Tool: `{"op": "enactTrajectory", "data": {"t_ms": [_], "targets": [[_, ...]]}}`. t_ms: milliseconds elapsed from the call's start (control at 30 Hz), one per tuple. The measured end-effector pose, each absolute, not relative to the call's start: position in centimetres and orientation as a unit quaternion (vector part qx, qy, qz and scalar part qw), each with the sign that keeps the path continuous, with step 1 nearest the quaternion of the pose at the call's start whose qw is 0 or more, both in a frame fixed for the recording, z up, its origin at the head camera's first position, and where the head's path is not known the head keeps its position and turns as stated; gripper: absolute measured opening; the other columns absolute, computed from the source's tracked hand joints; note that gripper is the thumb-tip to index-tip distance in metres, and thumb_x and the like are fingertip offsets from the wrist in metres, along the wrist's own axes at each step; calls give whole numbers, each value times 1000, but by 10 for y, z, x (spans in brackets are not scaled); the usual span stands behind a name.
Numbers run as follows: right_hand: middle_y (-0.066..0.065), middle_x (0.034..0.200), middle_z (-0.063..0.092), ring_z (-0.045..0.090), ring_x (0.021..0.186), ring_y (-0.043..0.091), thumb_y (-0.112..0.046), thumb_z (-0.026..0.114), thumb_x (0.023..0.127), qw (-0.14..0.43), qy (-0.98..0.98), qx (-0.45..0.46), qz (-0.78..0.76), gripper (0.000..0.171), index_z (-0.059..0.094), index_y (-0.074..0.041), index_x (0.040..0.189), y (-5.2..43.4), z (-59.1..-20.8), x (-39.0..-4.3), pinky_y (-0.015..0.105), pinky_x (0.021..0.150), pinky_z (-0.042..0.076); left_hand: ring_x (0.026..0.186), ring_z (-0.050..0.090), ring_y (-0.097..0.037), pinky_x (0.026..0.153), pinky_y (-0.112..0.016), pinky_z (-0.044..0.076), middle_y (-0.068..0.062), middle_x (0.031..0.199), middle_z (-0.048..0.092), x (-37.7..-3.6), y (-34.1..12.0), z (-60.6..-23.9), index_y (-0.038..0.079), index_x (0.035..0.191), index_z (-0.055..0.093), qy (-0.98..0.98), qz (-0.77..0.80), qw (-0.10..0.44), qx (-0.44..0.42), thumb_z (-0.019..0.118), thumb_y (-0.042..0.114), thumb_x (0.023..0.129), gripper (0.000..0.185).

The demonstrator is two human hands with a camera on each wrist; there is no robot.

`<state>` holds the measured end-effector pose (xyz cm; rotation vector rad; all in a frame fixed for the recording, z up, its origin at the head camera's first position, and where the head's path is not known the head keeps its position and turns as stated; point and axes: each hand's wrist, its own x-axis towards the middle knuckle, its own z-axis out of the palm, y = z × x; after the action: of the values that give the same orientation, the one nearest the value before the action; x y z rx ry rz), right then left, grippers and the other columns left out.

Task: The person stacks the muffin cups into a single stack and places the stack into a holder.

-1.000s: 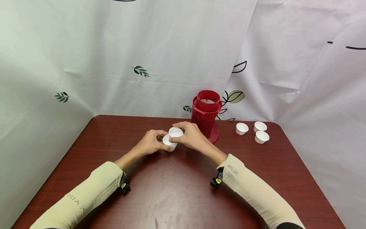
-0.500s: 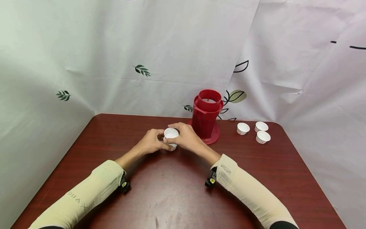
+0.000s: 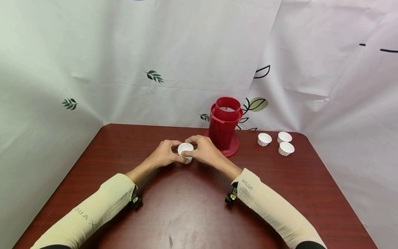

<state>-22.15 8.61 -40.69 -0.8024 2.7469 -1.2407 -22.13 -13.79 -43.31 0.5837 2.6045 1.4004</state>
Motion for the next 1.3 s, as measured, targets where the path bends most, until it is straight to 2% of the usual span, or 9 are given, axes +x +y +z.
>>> {"op": "enactTrajectory", "data": {"t_ms": [67,100,367,667,967,1033,1100,1300], "targets": [[6,122,84,77,107,15,-45,92,93,4,879,-268,-394,56,81,-5,131,90,-421,-230,28,91,63,94,78,-16,83,-23,60,-1,103,86,-221,-138,-433,11,119,85,860,467,65,194,106,20,76,49],[7,120,84,77,106,16,-40,92,93,13,879,-263,-398,53,81,-4,130,90,-414,-223,29,90,64,94,78,-15,83,-23,60,-1,104,86,-221,-138,-433,11,120,85,859,469,65,195,106,20,76,50],[5,116,86,77,104,16,-30,94,93,32,884,-242,-398,42,85,-8,128,90,-407,-215,27,87,63,92,78,-13,82,-23,61,-3,106,86,-222,-138,-434,10,121,85,856,474,70,195,106,19,77,49],[10,118,86,81,101,16,-25,96,92,48,871,-227,-433,44,84,-7,130,91,-409,-215,23,83,64,93,79,-14,81,-22,61,-5,108,86,-221,-137,-433,8,121,84,855,475,70,198,105,18,78,48],[5,114,88,78,95,9,-37,97,90,31,870,-247,-426,47,86,-10,127,95,-427,-229,24,79,63,94,79,-14,82,-21,61,-5,109,85,-221,-139,-433,9,122,84,855,475,77,192,105,18,78,49],[5,116,88,79,98,11,-38,97,90,28,872,-245,-422,49,86,-10,129,95,-427,-229,25,81,65,96,79,-15,82,-21,61,-6,110,85,-221,-139,-433,7,123,83,855,474,78,193,104,19,79,50],[6,120,87,80,102,14,-33,97,90,36,875,-234,-422,48,85,-9,130,94,-416,-220,27,84,66,97,79,-16,82,-20,61,-7,111,85,-220,-138,-433,6,125,83,855,473,79,195,104,20,79,52],[3,121,87,78,105,14,-43,95,93,17,874,-259,-410,52,85,-12,133,97,-426,-225,27,82,63,100,80,-16,84,-20,61,-8,114,84,-219,-138,-434,6,129,79,855,471,86,198,104,22,82,56]]}}
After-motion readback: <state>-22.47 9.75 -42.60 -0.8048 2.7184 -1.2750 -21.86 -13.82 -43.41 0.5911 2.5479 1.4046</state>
